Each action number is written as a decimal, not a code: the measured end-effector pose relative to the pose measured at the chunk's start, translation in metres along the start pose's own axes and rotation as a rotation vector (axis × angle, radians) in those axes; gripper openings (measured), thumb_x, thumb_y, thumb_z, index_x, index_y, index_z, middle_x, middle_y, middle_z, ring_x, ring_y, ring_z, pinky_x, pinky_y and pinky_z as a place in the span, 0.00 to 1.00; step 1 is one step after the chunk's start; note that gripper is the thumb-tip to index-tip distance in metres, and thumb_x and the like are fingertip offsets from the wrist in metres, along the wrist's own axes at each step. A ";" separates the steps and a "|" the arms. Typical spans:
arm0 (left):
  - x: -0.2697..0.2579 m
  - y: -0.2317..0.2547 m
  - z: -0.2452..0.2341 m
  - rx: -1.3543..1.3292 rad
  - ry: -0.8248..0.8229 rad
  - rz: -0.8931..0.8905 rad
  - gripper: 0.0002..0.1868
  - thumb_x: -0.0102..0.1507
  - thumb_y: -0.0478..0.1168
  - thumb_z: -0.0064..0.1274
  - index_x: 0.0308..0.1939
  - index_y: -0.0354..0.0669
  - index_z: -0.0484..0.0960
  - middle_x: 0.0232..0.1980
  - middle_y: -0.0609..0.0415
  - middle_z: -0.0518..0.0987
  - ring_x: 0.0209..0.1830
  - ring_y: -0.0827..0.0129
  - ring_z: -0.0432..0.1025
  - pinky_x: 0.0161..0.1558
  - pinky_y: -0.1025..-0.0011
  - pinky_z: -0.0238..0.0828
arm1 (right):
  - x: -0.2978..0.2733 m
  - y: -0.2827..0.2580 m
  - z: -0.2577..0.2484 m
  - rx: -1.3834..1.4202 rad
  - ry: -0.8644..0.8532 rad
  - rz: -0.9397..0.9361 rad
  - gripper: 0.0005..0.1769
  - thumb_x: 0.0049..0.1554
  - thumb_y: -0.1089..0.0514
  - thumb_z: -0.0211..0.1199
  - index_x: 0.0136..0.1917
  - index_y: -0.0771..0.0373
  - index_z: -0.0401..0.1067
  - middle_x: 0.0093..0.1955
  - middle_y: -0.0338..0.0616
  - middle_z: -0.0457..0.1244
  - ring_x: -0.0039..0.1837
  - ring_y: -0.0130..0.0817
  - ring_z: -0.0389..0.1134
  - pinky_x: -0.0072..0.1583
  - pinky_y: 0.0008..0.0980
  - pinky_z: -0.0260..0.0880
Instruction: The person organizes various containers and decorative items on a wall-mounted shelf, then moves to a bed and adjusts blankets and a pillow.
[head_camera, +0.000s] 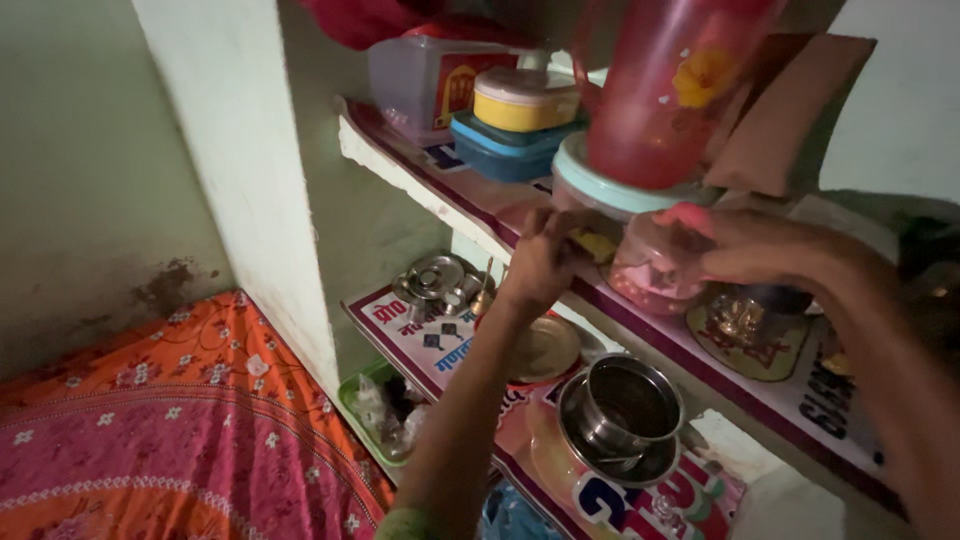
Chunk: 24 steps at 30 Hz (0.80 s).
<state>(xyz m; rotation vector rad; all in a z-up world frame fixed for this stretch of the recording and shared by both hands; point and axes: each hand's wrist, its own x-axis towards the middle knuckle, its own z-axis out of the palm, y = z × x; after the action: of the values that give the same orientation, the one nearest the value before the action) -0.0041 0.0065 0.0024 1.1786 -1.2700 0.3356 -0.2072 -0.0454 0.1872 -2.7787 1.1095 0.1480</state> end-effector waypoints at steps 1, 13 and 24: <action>0.000 0.000 0.000 -0.020 0.013 0.017 0.25 0.57 0.29 0.53 0.59 0.45 0.80 0.56 0.38 0.76 0.60 0.41 0.70 0.63 0.55 0.69 | -0.001 -0.002 -0.001 -0.083 0.012 -0.002 0.55 0.45 0.50 0.77 0.80 0.42 0.52 0.72 0.48 0.63 0.73 0.41 0.65 0.71 0.46 0.66; -0.040 0.025 -0.053 0.020 0.218 -0.144 0.17 0.63 0.31 0.53 0.57 0.38 0.77 0.56 0.39 0.76 0.53 0.45 0.74 0.54 0.57 0.73 | 0.022 0.022 0.017 -0.098 -0.053 -0.019 0.53 0.54 0.47 0.71 0.84 0.43 0.44 0.74 0.51 0.62 0.71 0.41 0.67 0.69 0.42 0.67; -0.084 0.064 -0.153 0.213 0.271 -0.301 0.07 0.64 0.34 0.54 0.46 0.41 0.83 0.57 0.44 0.77 0.56 0.49 0.73 0.55 0.58 0.72 | 0.019 0.031 0.021 -0.177 0.089 -0.121 0.45 0.58 0.45 0.66 0.82 0.31 0.49 0.69 0.48 0.65 0.66 0.41 0.70 0.65 0.42 0.72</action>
<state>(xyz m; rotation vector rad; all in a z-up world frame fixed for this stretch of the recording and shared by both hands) 0.0034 0.1911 -0.0150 1.4311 -0.8221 0.3990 -0.2158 -0.0771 0.1610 -3.0280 0.9882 0.1146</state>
